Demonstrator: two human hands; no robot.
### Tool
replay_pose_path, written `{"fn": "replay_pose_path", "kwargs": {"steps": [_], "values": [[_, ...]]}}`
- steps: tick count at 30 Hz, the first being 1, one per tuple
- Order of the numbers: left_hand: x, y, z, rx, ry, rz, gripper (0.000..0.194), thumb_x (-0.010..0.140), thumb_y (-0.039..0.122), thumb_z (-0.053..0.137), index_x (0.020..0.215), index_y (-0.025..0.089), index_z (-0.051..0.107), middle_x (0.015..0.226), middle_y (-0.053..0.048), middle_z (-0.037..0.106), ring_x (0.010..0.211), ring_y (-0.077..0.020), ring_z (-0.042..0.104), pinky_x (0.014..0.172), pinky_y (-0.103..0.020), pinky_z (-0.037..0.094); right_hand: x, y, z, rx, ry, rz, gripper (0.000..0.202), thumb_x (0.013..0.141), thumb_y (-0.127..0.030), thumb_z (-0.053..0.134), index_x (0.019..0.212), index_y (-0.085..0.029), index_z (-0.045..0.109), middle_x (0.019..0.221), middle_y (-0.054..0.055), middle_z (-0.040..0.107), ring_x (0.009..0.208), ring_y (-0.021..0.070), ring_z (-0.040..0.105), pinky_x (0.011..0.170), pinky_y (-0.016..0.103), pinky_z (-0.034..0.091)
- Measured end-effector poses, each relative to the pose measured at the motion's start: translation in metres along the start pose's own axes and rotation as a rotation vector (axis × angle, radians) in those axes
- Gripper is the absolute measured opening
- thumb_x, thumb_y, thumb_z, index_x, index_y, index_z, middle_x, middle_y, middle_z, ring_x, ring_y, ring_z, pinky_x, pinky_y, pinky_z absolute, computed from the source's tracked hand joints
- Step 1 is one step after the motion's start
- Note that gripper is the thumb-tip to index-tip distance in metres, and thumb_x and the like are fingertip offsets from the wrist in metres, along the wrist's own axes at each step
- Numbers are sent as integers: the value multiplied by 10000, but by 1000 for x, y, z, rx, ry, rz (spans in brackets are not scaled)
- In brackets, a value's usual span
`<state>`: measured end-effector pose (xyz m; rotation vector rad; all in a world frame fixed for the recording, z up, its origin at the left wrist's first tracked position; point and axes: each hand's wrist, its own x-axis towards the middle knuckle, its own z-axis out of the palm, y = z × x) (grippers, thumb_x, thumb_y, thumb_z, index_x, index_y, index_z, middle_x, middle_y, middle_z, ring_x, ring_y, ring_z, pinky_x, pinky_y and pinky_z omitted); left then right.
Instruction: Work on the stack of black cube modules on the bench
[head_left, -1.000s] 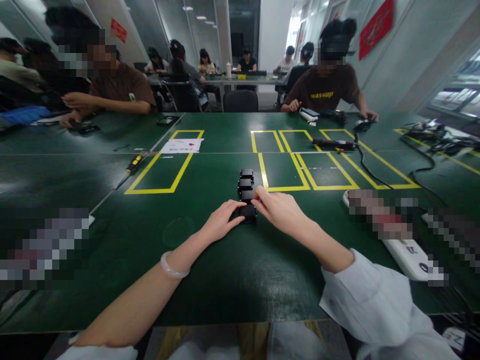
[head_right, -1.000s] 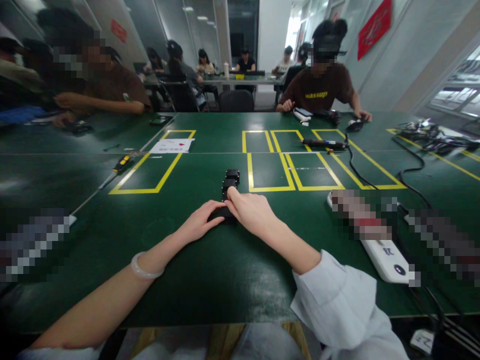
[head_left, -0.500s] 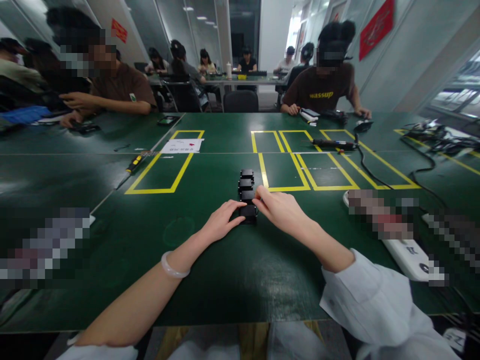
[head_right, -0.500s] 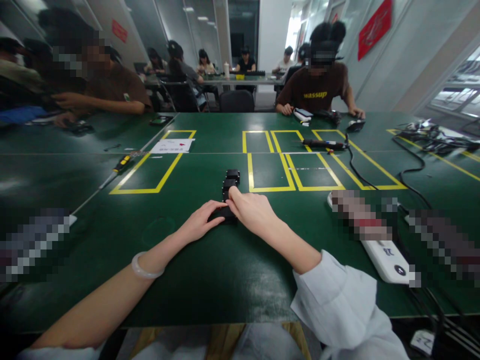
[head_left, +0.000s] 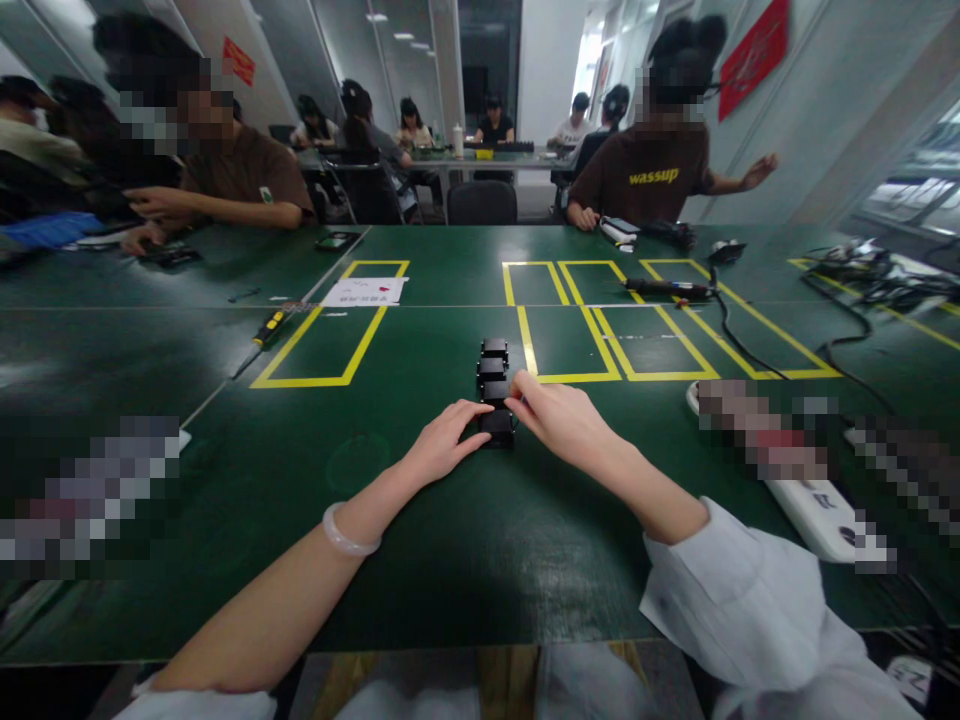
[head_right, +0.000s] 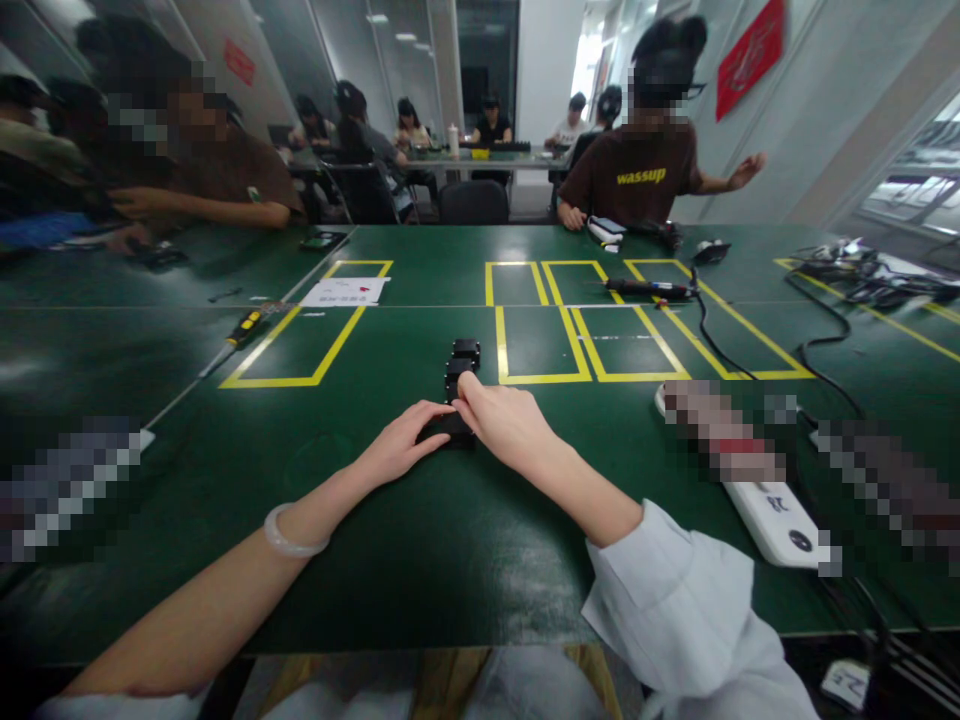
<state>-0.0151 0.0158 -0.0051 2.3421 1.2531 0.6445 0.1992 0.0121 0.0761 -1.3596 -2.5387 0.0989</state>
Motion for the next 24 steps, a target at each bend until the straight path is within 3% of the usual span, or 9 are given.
{"fn": "replay_pose_path", "kwargs": {"steps": [7, 14, 24], "values": [[-1, -1, 1, -6, -1, 1, 373, 922, 395, 466, 1261, 242, 478, 1202, -69, 538, 1128, -244, 505, 954, -395, 420, -1, 1, 0, 36, 22, -18, 159, 949, -266, 334, 1025, -189, 451, 842, 28, 655, 640, 128, 571, 523, 236, 240], [0, 0, -1, 0, -3, 1, 370, 923, 403, 460, 1255, 242, 480, 1197, -70, 540, 1112, -242, 513, 944, -389, 427, 0, 0, -2, -4, 5, 4, 218, 964, -349, 322, 1006, -190, 465, 792, 29, 658, 642, 145, 585, 516, 241, 227], [-1, 1, 0, -4, 8, -1, 369, 918, 398, 469, 1257, 255, 486, 1190, -59, 547, 1117, -241, 516, 943, -384, 430, 0, 0, -3, 6, 16, -1, 157, 952, -273, 331, 1029, -198, 446, 840, 25, 661, 647, 138, 588, 520, 237, 239]]}}
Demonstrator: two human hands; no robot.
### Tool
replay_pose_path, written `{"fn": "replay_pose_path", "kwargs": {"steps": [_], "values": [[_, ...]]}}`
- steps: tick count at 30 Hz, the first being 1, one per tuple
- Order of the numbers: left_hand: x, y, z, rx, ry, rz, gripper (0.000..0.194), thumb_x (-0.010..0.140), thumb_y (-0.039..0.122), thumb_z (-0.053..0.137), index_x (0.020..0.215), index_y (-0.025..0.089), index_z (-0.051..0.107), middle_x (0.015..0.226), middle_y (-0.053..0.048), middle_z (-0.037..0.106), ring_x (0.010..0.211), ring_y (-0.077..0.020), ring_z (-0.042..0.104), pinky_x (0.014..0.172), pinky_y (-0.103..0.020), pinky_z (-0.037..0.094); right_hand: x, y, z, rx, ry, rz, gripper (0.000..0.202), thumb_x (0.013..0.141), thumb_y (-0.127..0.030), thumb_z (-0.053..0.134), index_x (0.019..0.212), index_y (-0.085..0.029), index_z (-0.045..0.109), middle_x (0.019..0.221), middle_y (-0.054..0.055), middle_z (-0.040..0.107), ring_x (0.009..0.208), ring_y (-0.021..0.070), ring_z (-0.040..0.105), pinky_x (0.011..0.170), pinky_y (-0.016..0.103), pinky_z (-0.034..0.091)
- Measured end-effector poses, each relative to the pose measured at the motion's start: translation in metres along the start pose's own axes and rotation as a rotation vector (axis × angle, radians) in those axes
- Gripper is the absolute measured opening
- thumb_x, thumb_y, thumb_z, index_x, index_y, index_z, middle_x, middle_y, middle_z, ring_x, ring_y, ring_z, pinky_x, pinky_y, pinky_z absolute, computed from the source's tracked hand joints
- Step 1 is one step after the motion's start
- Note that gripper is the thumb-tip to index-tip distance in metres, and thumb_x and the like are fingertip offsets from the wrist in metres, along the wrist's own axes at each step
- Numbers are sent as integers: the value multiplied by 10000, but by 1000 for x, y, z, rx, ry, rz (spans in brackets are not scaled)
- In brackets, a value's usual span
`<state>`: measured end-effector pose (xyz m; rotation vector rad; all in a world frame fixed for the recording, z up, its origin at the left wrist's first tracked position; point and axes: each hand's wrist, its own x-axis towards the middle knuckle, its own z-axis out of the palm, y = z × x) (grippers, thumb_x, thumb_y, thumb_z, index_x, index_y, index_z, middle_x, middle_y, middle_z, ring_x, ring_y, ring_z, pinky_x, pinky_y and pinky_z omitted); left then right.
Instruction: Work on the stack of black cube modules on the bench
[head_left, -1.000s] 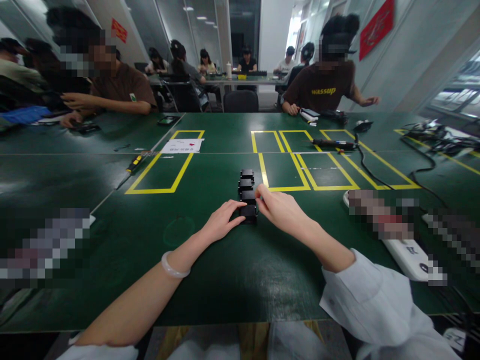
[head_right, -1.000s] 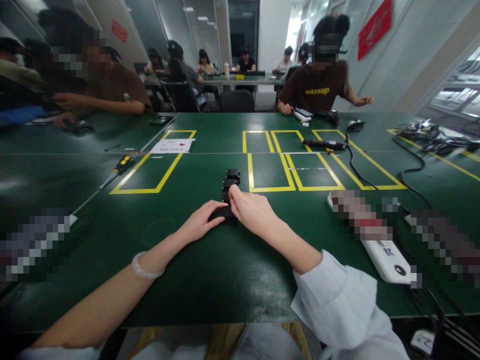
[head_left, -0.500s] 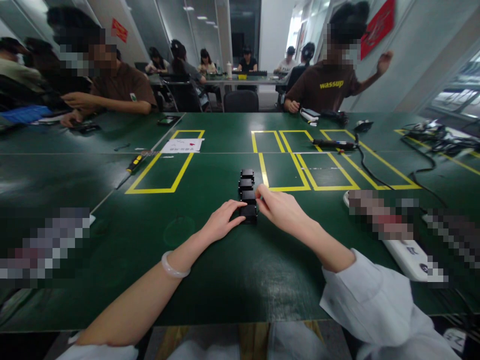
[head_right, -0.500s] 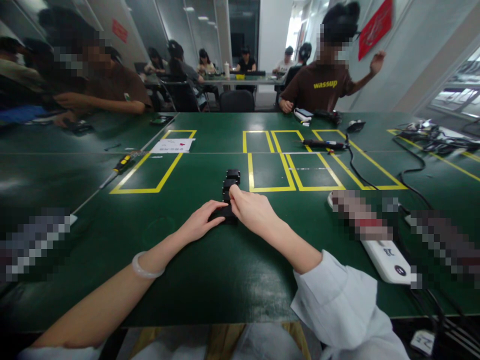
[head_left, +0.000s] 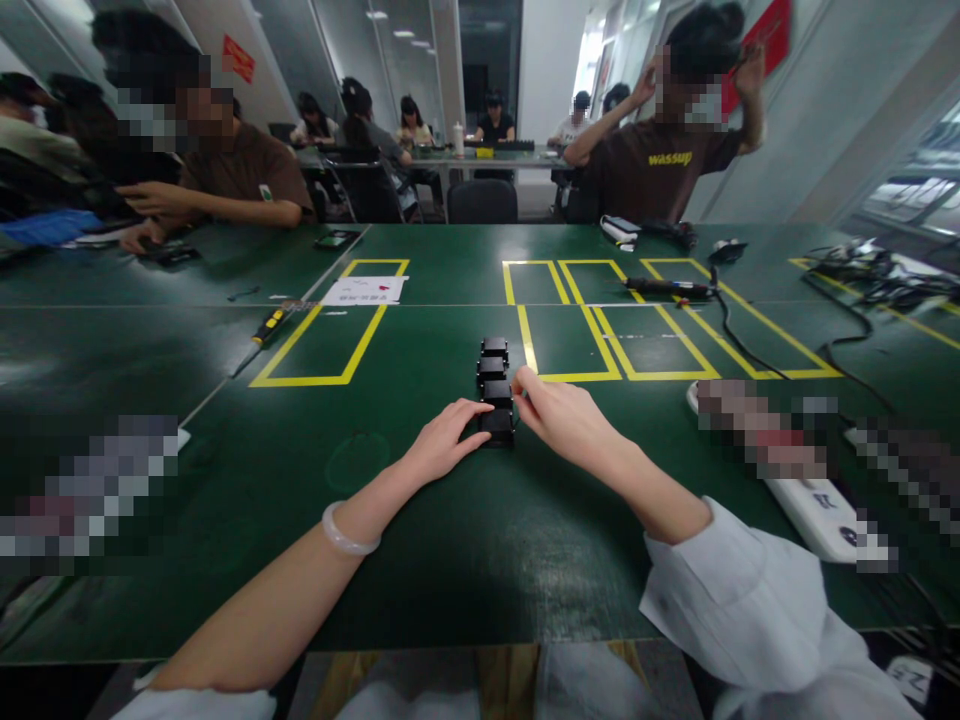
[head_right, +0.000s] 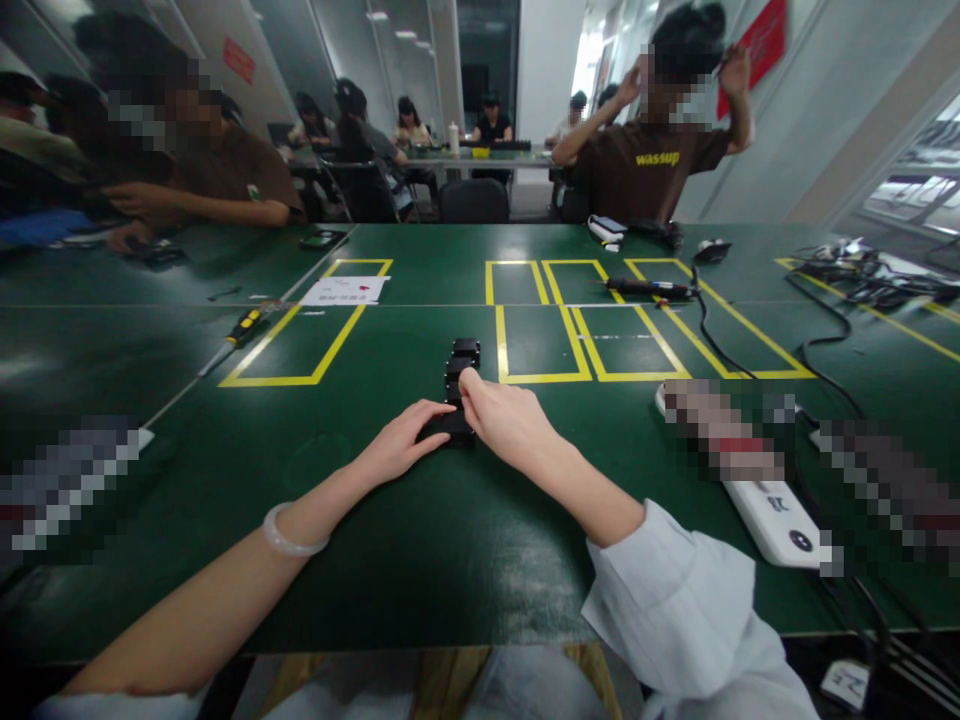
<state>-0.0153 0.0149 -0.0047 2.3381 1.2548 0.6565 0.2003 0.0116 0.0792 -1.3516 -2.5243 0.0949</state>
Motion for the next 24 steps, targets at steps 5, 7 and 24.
{"fn": "replay_pose_path", "kwargs": {"steps": [5, 7, 24], "values": [[0, -1, 0, 6, -8, -6, 370, 919, 408, 463, 1251, 246, 485, 1189, -67, 546, 1108, -244, 515, 932, -387, 435, 1, 0, 2, -43, -13, 10, 224, 963, -364, 332, 986, -196, 478, 804, 31, 665, 653, 148, 593, 516, 241, 225], [0, -1, 0, 7, -9, -7, 374, 917, 408, 467, 1253, 246, 487, 1192, -70, 544, 1107, -246, 514, 943, -394, 428, 1, 0, 2, -54, -31, 28, 224, 966, -350, 325, 998, -192, 479, 788, 34, 664, 641, 145, 589, 517, 243, 227], [1, -2, 1, 9, -5, -2, 373, 916, 407, 470, 1256, 253, 484, 1185, -59, 547, 1117, -243, 511, 942, -385, 428, 0, -1, -2, -37, -36, 22, 194, 963, -303, 320, 1002, -181, 465, 791, 36, 658, 627, 148, 584, 508, 242, 224]]}}
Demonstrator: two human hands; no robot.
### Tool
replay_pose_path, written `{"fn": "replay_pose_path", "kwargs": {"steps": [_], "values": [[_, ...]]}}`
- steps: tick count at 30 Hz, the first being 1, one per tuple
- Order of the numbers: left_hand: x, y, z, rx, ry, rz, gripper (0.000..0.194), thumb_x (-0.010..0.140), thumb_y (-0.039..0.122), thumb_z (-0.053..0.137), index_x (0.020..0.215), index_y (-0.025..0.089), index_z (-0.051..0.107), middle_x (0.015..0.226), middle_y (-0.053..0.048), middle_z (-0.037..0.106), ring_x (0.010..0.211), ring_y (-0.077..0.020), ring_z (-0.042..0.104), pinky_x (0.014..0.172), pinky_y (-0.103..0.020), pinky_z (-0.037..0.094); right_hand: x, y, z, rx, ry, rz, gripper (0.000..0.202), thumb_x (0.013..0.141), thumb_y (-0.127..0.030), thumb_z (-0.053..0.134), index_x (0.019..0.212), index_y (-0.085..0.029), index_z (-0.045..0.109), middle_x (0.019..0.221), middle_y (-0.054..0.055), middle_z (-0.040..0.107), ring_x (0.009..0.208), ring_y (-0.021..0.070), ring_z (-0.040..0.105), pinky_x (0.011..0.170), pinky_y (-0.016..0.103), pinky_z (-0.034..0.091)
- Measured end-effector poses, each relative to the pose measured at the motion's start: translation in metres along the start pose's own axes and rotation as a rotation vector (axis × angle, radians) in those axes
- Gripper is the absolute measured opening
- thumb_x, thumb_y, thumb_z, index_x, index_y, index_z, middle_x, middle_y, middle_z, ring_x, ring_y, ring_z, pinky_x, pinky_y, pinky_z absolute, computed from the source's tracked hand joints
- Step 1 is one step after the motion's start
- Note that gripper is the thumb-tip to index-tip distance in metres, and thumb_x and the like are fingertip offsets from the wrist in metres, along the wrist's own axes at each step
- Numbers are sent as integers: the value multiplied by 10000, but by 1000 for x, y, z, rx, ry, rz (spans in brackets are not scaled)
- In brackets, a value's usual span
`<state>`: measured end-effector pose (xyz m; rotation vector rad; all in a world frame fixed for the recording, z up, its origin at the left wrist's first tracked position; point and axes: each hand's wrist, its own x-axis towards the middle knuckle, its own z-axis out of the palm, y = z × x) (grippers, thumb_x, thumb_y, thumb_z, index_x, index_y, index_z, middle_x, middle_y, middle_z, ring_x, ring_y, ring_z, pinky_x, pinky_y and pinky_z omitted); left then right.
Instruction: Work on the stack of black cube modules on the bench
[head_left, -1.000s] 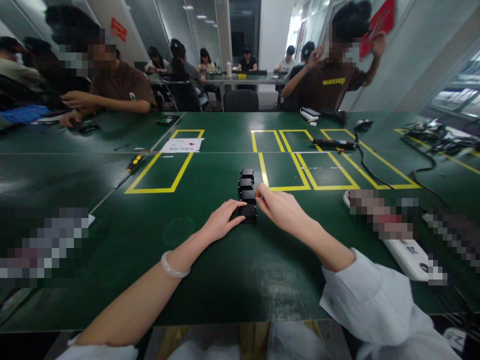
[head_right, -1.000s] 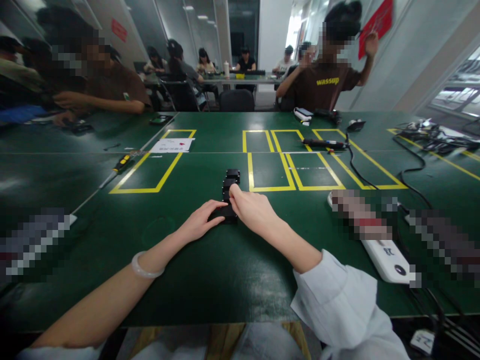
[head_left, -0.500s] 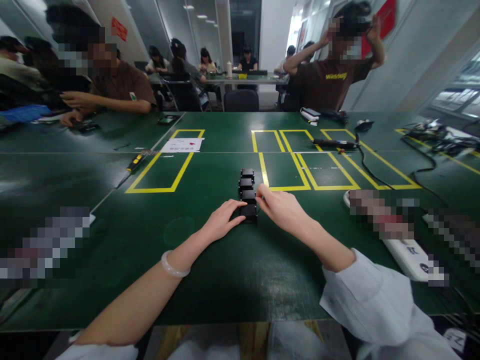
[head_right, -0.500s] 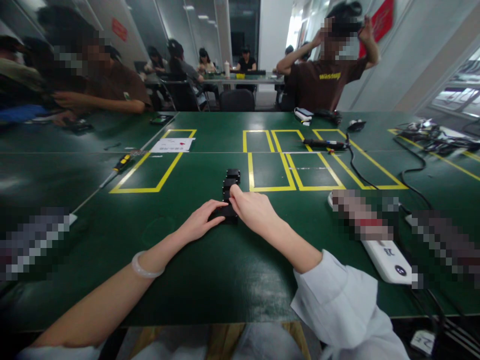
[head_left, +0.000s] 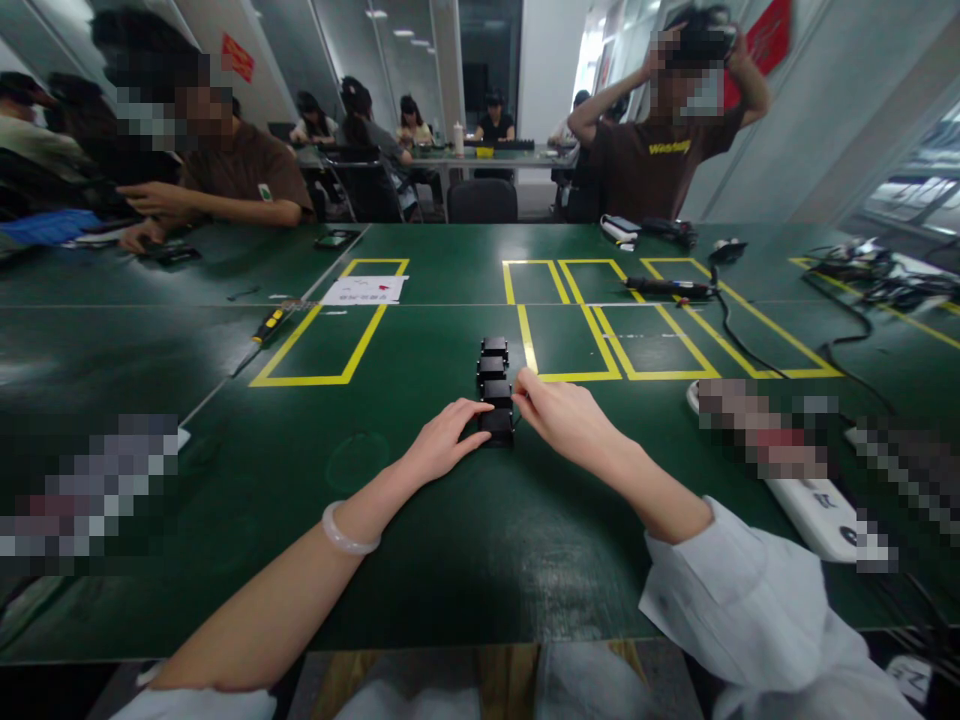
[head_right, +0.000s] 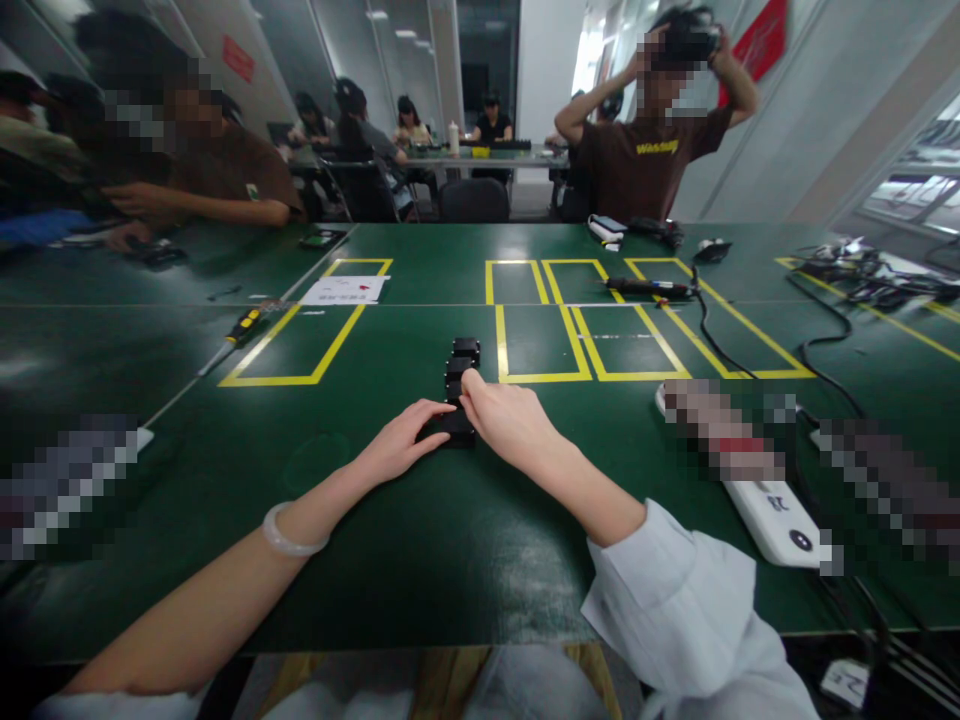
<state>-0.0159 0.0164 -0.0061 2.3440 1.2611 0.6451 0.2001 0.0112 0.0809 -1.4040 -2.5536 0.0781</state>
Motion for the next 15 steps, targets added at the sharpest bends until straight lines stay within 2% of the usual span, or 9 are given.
{"fn": "replay_pose_path", "kwargs": {"steps": [5, 12, 15], "values": [[-1, 0, 0, -6, -2, -2, 368, 919, 403, 468, 1257, 257, 487, 1190, -60, 546, 1115, -243, 516, 942, -385, 429, -2, 1, -1, 46, 24, -13, 161, 950, -263, 329, 1014, -184, 453, 826, 32, 657, 633, 141, 575, 520, 240, 240], [-1, 0, 1, -12, 14, 7, 363, 916, 399, 474, 1242, 242, 499, 1179, -64, 551, 1104, -243, 521, 938, -379, 432, -1, 1, 1, 17, 32, -13, 205, 959, -334, 334, 979, -185, 474, 805, 32, 661, 624, 136, 570, 508, 241, 214], [-1, 0, 1, -11, 12, 10, 364, 918, 398, 473, 1247, 244, 496, 1180, -61, 549, 1110, -239, 517, 950, -377, 424, 0, 1, 1, 12, 20, -5, 193, 956, -308, 332, 993, -183, 475, 793, 33, 661, 610, 134, 565, 512, 241, 215]]}}
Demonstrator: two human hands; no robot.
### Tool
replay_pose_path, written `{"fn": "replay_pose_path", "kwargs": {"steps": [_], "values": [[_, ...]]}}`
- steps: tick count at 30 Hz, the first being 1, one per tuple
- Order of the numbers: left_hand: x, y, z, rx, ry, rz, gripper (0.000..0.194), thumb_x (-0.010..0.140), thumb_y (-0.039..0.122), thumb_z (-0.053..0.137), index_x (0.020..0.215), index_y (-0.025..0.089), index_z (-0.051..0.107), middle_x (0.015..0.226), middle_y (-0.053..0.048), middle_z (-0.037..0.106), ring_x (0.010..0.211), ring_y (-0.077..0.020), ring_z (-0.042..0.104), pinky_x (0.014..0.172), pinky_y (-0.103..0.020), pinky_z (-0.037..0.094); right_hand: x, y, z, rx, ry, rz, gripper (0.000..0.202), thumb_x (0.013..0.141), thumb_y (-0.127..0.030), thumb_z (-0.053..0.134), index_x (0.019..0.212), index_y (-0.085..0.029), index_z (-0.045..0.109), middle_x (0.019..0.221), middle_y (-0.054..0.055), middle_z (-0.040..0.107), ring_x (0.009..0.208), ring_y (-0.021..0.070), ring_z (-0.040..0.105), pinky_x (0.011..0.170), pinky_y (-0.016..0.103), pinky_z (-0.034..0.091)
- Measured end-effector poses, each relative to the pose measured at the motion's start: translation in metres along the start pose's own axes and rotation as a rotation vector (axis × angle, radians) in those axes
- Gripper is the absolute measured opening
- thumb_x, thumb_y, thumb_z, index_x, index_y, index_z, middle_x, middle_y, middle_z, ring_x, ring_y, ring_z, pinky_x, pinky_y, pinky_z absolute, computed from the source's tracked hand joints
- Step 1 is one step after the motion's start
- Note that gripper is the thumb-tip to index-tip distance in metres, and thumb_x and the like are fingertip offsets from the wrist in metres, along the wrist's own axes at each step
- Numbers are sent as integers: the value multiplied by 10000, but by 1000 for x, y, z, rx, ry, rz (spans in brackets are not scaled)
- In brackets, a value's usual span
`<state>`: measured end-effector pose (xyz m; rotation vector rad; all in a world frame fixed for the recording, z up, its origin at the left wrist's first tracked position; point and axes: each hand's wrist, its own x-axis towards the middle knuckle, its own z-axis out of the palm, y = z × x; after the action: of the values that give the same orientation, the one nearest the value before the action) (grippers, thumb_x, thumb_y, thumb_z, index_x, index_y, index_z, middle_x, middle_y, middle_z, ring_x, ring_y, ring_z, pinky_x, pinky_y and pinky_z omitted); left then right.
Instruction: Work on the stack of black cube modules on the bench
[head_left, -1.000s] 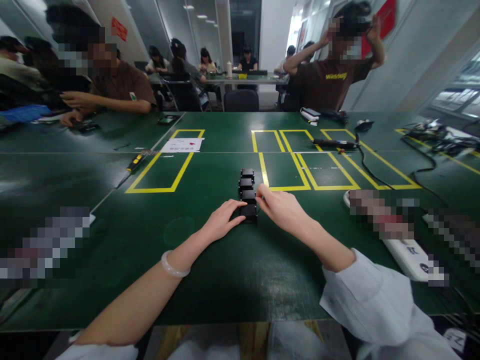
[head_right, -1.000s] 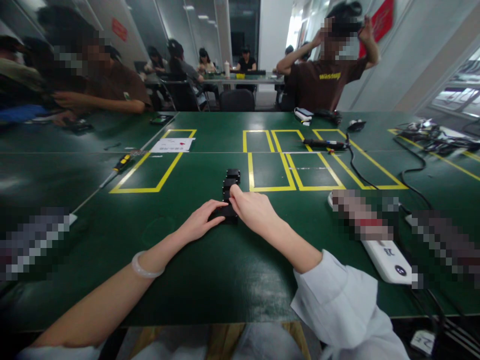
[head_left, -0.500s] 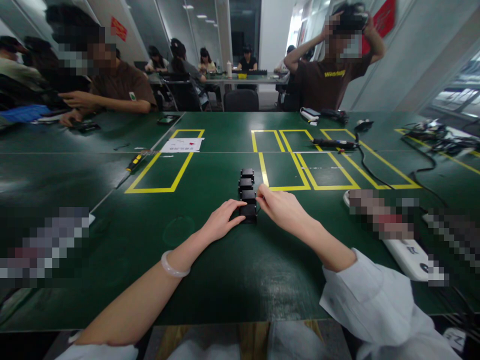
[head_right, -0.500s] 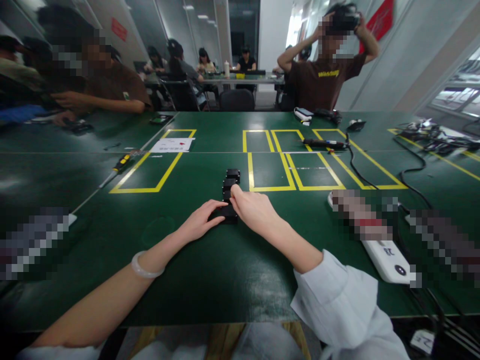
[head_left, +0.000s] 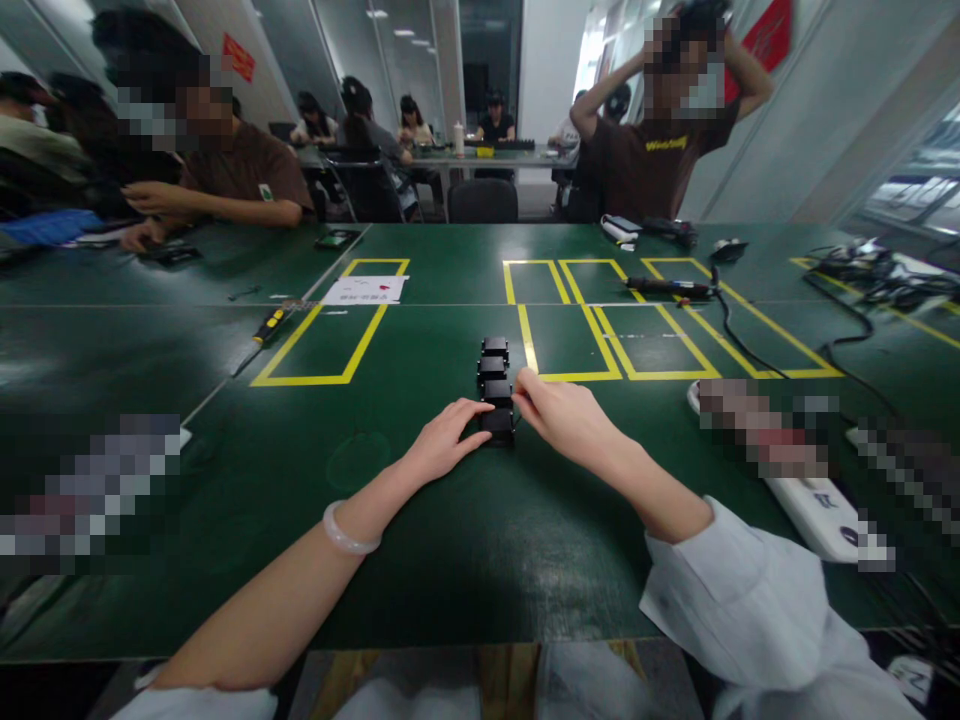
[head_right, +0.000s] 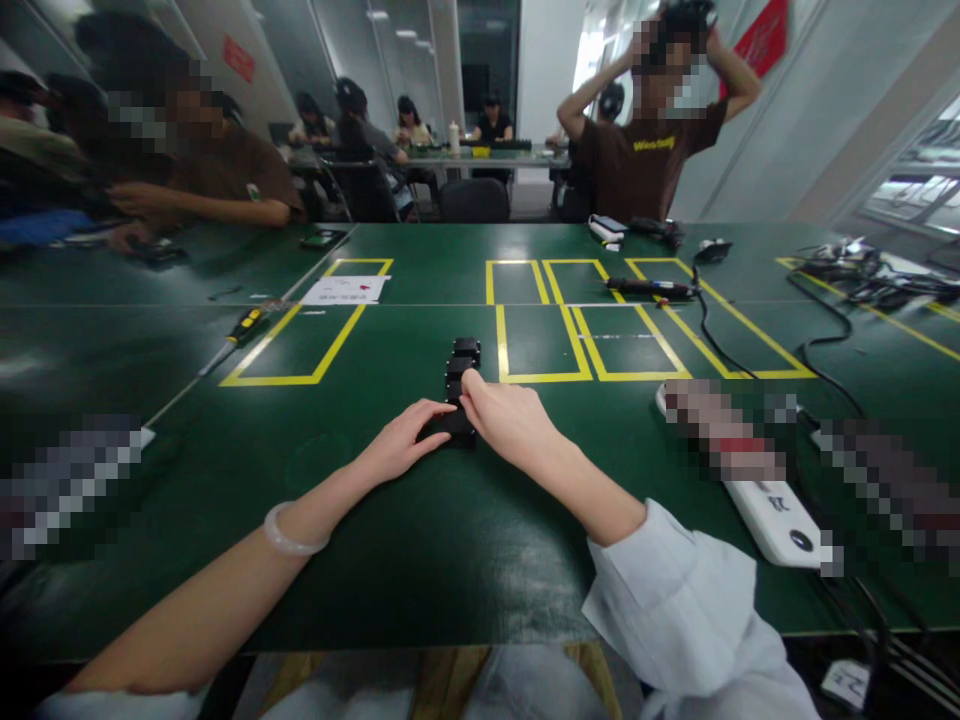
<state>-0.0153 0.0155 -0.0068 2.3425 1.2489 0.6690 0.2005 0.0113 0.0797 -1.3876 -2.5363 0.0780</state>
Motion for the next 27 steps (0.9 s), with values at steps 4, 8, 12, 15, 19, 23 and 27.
{"fn": "replay_pose_path", "kwargs": {"steps": [4, 8, 12, 15, 19, 23, 27], "values": [[0, 0, 0, 0, -8, -1, 367, 921, 394, 472, 1257, 247, 487, 1185, -62, 545, 1112, -237, 514, 947, -378, 424, 0, 0, -1, 26, 4, -15, 180, 950, -273, 320, 1016, -184, 463, 806, 30, 655, 613, 131, 561, 517, 238, 229], [0, 0, -1, 8, -14, -2, 366, 924, 401, 469, 1258, 251, 482, 1184, -59, 542, 1114, -234, 512, 945, -373, 423, -1, 0, -1, 41, 20, -23, 177, 950, -276, 321, 1012, -188, 462, 821, 29, 657, 620, 129, 563, 520, 237, 234], [0, 1, -2, 15, -12, -1, 363, 926, 405, 467, 1251, 245, 482, 1181, -57, 542, 1113, -232, 514, 945, -370, 423, 0, 0, 0, 22, 3, -10, 205, 961, -333, 328, 999, -193, 473, 812, 31, 662, 633, 138, 573, 524, 238, 231], [0, 0, -2, 14, -16, -6, 367, 928, 411, 461, 1256, 248, 479, 1188, -55, 540, 1118, -232, 512, 944, -371, 426, 0, 0, 0, 8, -17, 5, 202, 961, -315, 325, 1020, -190, 472, 794, 32, 659, 622, 137, 567, 529, 240, 233], [0, 0, -1, 7, -11, -1, 371, 925, 412, 463, 1257, 249, 484, 1188, -61, 544, 1117, -237, 515, 946, -377, 427, -1, 0, -1, 37, -12, -9, 185, 951, -274, 321, 1040, -186, 457, 808, 31, 655, 617, 132, 559, 531, 237, 241], [0, 0, -1, 7, -10, -5, 369, 926, 410, 458, 1257, 250, 484, 1191, -62, 544, 1114, -238, 517, 941, -378, 431, -1, -1, -2, 39, -1, -11, 175, 950, -280, 330, 1014, -187, 464, 822, 32, 658, 630, 133, 566, 529, 235, 240], [0, 0, -1, 12, -12, -2, 368, 921, 397, 469, 1256, 247, 483, 1186, -63, 544, 1111, -239, 515, 944, -380, 428, 0, 0, -1, 3, -14, 1, 223, 962, -338, 321, 1000, -188, 481, 795, 35, 662, 619, 139, 566, 521, 240, 222]]}}
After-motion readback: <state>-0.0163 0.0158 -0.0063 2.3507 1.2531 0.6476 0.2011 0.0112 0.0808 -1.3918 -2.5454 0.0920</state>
